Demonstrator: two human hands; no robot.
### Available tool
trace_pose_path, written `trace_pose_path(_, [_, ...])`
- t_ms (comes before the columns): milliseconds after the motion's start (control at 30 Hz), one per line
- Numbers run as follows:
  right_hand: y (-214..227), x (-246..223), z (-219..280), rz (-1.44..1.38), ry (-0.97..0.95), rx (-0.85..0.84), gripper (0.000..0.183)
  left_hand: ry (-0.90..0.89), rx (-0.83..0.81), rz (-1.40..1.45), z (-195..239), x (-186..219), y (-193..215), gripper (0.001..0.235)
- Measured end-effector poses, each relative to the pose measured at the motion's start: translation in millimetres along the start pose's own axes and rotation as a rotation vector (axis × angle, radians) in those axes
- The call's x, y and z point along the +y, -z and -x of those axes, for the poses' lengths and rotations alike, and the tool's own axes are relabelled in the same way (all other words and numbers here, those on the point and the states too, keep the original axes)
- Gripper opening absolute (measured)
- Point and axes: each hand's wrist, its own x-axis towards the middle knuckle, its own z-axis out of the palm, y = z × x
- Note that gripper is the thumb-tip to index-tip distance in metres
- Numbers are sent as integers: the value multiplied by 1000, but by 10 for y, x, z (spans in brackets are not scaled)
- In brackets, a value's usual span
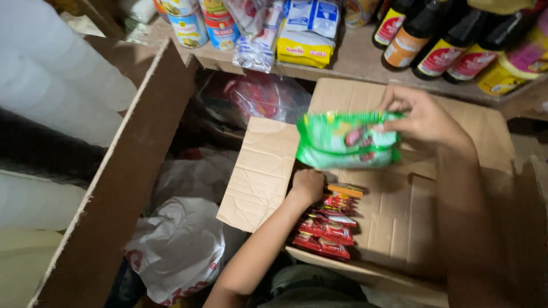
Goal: The person is packing various grocery items from shelves into a cardboard box.
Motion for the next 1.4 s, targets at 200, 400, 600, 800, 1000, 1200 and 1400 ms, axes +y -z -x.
trace_pose_path(200, [-236,547,336,124,-6,-110,22,9,26,17,15,6,-39,19])
trace_pose_path(400, [-815,1200,318,146,-240,18,17,23,90,-20,12,3,-116,14])
trace_pose_path(600, [-1000,2341,258,-205,-94,-1,26,32,176,57,212,43,244,8])
trace_pose_path(800, [-857,2270,190,-187,-124,-208,29,66,404,97,378,225,484,50])
trace_pose_path(1000, [-927,2043,-68,-154,-271,-412,55,104,366,47,477,264,702,88])
trace_pose_path(1200, [-1055,2202,-264,172,-416,-546,64,68,361,-70,298,156,468,109])
trace_pose_path(1400, [-1081,2072,-208,36,-398,-659,63,48,291,-142,163,120,301,112])
